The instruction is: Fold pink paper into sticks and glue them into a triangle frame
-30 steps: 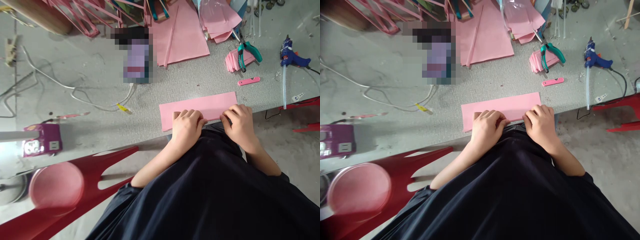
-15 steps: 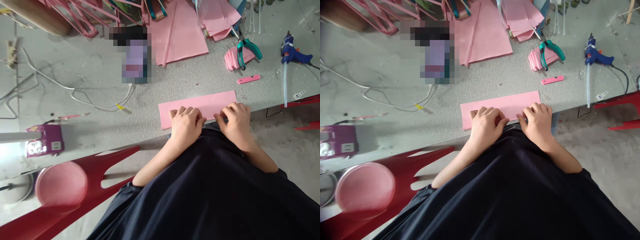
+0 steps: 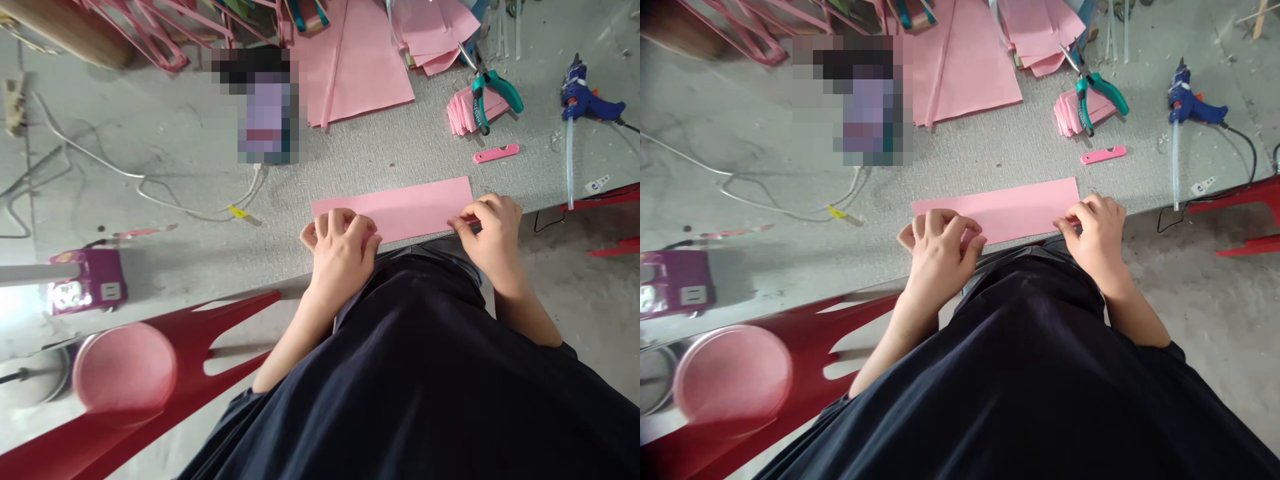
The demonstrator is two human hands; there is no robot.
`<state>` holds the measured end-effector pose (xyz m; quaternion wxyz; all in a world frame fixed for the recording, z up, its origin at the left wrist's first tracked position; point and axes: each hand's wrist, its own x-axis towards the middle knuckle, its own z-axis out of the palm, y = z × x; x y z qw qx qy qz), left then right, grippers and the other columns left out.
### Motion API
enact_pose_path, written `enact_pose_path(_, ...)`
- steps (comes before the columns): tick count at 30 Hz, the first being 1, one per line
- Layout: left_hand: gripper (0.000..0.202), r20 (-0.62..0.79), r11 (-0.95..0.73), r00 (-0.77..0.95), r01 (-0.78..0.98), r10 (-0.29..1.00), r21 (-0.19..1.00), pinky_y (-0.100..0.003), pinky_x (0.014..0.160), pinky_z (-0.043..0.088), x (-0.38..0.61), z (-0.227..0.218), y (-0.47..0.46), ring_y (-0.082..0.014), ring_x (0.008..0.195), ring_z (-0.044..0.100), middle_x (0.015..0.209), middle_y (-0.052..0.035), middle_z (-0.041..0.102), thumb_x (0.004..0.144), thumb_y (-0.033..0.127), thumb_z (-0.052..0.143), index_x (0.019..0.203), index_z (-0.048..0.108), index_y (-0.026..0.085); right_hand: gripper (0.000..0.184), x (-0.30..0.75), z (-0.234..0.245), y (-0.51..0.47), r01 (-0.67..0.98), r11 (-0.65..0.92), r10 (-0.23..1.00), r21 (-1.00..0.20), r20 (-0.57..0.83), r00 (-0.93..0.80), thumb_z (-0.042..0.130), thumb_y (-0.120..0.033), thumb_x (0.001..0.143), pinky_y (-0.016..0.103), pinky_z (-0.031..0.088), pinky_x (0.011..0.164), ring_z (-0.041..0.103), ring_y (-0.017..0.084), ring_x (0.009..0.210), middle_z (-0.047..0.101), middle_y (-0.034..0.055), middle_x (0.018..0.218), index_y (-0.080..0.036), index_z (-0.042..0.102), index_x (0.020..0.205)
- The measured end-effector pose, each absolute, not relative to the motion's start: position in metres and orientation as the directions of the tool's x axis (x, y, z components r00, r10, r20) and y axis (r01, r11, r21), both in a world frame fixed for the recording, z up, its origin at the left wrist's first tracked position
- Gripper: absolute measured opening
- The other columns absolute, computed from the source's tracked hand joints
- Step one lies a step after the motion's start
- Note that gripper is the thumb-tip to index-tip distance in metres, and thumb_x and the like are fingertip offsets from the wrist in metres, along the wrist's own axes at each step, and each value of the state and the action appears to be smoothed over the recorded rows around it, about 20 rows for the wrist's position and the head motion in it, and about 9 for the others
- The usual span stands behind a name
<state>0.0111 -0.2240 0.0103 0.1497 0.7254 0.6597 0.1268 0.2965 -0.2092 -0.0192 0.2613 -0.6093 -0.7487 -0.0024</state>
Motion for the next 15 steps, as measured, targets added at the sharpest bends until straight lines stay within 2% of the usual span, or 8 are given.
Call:
enact_pose_path(7,0.019,0.005,-0.030,0.031,0.914,1.000,0.404,-0.071,0.117,0.034,-0.016,0.008,-0.236,-0.0419,0.134,0.054,0.140,-0.0184,0.061,0.106,0.031,0.057,0.115,0.074,0.025,0.019,0.314,-0.021,-0.207,0.915,0.227,0.923,-0.333,0.373,-0.093,0.072,-0.038,0.102,0.047,0.039,0.092,0.062,0.030,0.099,0.068,0.0072,0.096,-0.025,0.070,0.090)
enact_pose_path(13,0.017,0.021,0.061,-0.077,0.903,0.997,0.425,-0.071,0.115,0.036,-0.038,0.002,-0.246,-0.0438,0.138,0.054,0.145,-0.0176,0.062,0.106,0.031,0.059,0.115,0.074,0.029,0.015,0.326,-0.022,-0.206,0.903,0.234,0.915,-0.362,0.395,-0.079,0.067,-0.037,0.105,0.048,0.043,0.093,0.064,0.028,0.096,0.071,0.0078,0.098,-0.025,0.075,0.099)
enact_pose_path(15,0.017,0.048,0.058,-0.087,0.901,0.995,0.429,-0.069,0.114,0.038,-0.041,-0.001,-0.248,-0.0428,0.136,0.055,0.144,-0.0169,0.063,0.106,0.030,0.059,0.113,0.075,0.029,0.014,0.328,-0.022,-0.206,0.906,0.253,0.903,-0.339,0.419,-0.095,0.067,-0.035,0.105,0.048,0.044,0.092,0.065,0.028,0.095,0.072,0.0078,0.100,-0.025,0.075,0.101)
